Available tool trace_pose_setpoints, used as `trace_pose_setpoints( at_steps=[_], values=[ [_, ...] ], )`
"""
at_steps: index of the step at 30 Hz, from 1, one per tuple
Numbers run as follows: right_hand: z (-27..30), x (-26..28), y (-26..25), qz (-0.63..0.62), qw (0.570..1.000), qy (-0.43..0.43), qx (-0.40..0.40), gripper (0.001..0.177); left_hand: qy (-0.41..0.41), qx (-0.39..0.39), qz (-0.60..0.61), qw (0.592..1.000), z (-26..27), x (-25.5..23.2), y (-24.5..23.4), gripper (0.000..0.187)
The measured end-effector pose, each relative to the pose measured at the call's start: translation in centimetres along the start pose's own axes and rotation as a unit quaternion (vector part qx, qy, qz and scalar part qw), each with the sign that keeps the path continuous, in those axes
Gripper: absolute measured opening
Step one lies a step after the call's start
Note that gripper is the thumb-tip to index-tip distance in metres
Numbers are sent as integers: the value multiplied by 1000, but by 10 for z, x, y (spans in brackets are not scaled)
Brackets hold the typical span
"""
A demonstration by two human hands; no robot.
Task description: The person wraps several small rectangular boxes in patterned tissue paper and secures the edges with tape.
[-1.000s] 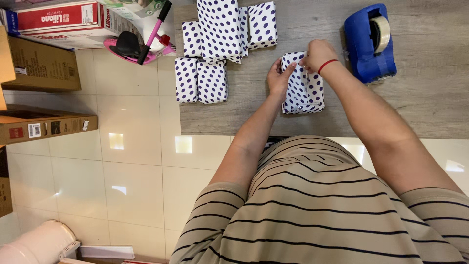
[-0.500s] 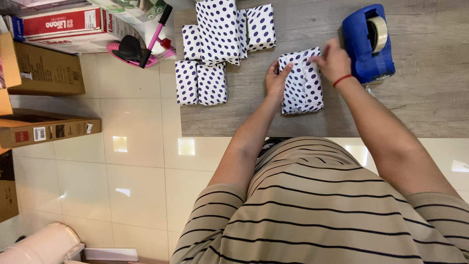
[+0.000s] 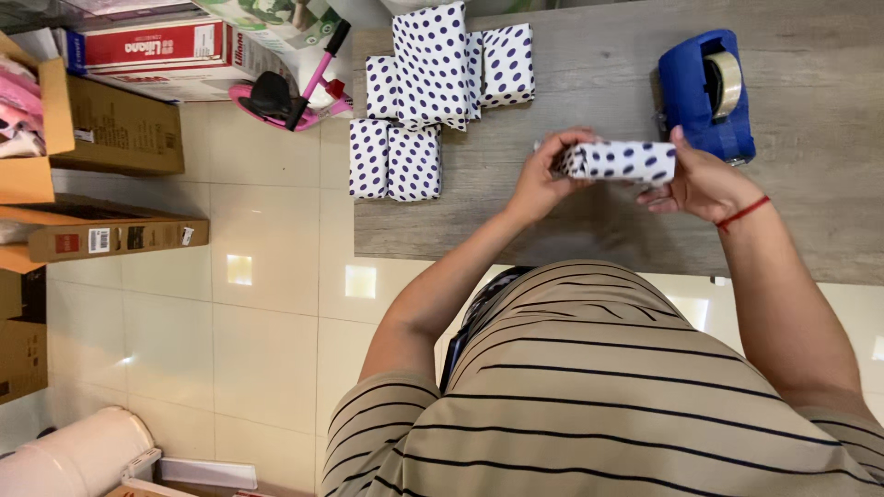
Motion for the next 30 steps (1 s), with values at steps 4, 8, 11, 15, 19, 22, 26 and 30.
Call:
trace_pose_setpoints(
  at_steps=[4, 8, 11, 15, 19, 22, 26, 30],
  values=[
    [31, 49, 44, -64, 998, -29, 2, 56, 115, 94, -161, 976, 4, -37, -7, 56],
    [3, 66, 54, -53, 988, -129, -72, 63, 70, -12, -185, 980, 7, -39, -26, 76],
    [-24, 85, 47, -26, 973, -202, -108, 69, -48, -93, 4, 995, -8, 22, -46, 81],
    [-99, 75, 3, 39, 960, -223, -163, 71, -154, -103, 88, 979, -34, 87, -52, 86],
    [-167, 63, -22, 75, 952, -245, -168, 81, -162, -113, 114, 974, -48, 124, -55, 91],
    [-203, 46, -26, 68, 952, -259, -150, 81, -134, -132, 136, 973, -44, 144, -63, 93],
    [-227, 34, -25, 175, 914, -309, -195, 82, -132, -142, 89, 977, -37, 143, -68, 94],
    [-188, 62, 6, 261, 874, -323, -251, 82, -121, -171, 81, 974, -35, 172, -79, 96]
  ],
)
Point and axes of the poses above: each hand's wrist, its own z-axis away from the middle knuckle, its own y-axis out of the palm, x = y × z, the point moved 5 cm from there along -z, towards the middle knuckle, and after that the axes turned 10 degrees about z, right-handed, at the moved point
